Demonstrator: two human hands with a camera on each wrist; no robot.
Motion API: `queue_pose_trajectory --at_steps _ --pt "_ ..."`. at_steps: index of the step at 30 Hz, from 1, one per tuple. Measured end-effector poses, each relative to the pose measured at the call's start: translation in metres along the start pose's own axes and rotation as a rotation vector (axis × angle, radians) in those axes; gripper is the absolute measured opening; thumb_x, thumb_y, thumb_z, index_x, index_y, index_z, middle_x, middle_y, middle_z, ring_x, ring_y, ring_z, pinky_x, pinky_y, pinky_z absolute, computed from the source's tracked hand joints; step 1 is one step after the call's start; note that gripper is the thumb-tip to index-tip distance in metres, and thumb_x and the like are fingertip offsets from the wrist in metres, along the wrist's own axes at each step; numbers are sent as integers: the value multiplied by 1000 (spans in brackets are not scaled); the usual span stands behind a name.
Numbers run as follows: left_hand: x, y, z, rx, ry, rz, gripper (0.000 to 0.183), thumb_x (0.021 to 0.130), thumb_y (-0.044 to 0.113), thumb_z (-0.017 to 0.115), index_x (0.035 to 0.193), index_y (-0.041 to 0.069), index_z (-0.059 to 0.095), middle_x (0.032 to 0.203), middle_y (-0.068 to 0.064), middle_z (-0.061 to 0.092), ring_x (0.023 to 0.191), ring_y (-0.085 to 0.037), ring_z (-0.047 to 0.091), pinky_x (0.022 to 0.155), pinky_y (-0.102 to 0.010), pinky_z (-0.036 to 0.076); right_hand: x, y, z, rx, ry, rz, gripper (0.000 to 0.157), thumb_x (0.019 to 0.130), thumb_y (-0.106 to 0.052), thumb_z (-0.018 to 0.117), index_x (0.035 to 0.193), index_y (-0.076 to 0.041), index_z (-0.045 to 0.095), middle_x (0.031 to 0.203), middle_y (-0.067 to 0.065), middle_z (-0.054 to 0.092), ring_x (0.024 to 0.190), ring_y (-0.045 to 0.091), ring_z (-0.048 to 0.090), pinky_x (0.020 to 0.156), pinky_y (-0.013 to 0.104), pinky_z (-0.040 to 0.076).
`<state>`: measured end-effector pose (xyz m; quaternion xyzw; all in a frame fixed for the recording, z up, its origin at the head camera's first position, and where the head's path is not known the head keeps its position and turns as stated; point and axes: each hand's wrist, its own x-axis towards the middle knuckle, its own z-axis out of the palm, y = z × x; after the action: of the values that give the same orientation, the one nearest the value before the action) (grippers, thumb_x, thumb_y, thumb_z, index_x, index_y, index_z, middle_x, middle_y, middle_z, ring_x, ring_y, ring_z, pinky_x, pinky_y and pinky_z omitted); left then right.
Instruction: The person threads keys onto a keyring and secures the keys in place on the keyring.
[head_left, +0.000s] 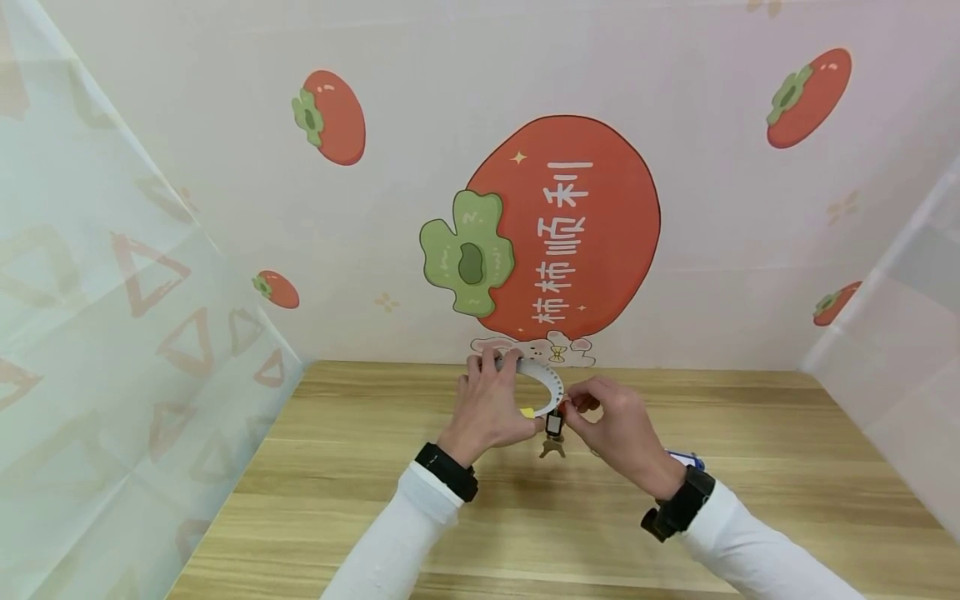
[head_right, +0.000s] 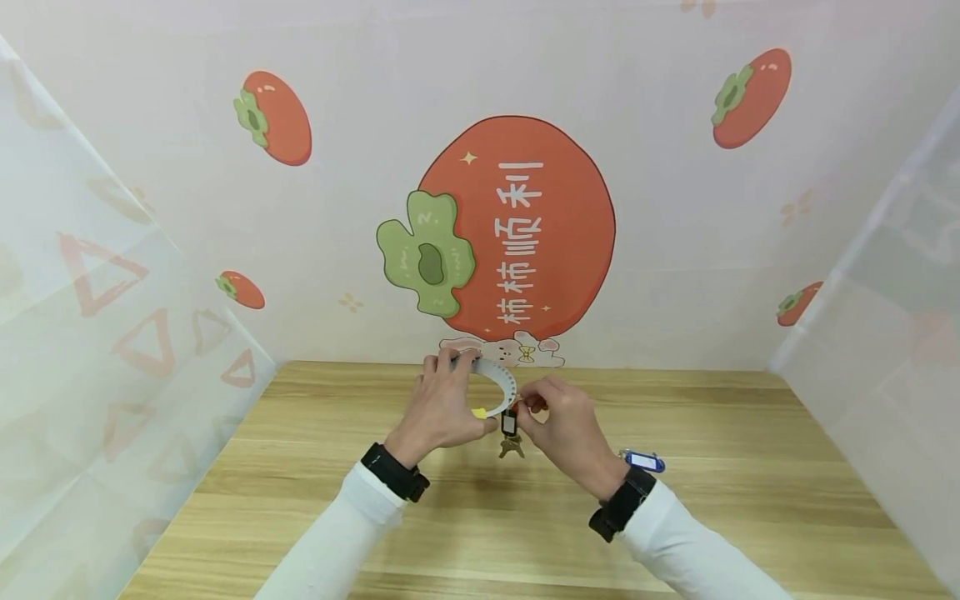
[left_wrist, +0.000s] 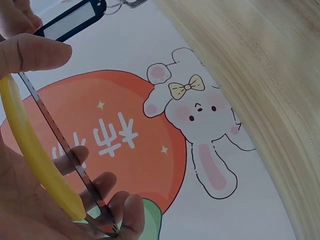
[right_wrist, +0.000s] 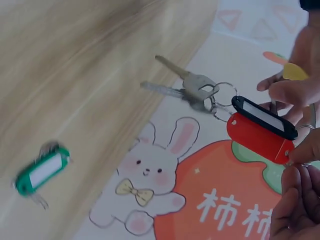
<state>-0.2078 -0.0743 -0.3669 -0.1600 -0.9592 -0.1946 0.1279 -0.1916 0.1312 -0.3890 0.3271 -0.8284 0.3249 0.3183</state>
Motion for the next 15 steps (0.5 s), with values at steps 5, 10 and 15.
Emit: queue_pose_trajectory --at_steps 5,10,15 --pt "0 -1 0 -2 12 7 91 66 46 86 141 11 50 135 -20 45 122 -43 41 89 -56 45 1 3 -4 210 -100 209 17 82 3 80 92 -6 71 83 -3 68 70 8 64 62 32 56" --pt "0 -2 1 9 19 10 92 65 46 87 141 10 50 135 -21 45 122 -43 41 89 -56 45 3 8 -9 433 -250 416 6 90 -8 76 94 -5 73 86 3 71 71 14 65 63 28 54" --pt "1 -2 1 -1 20 9 92 64 46 86 141 10 50 135 -20 44 122 -43 41 90 -56 44 3 13 -14 594 -364 530 13 97 -13 69 104 -2 72 98 15 72 80 23 68 72 30 56"
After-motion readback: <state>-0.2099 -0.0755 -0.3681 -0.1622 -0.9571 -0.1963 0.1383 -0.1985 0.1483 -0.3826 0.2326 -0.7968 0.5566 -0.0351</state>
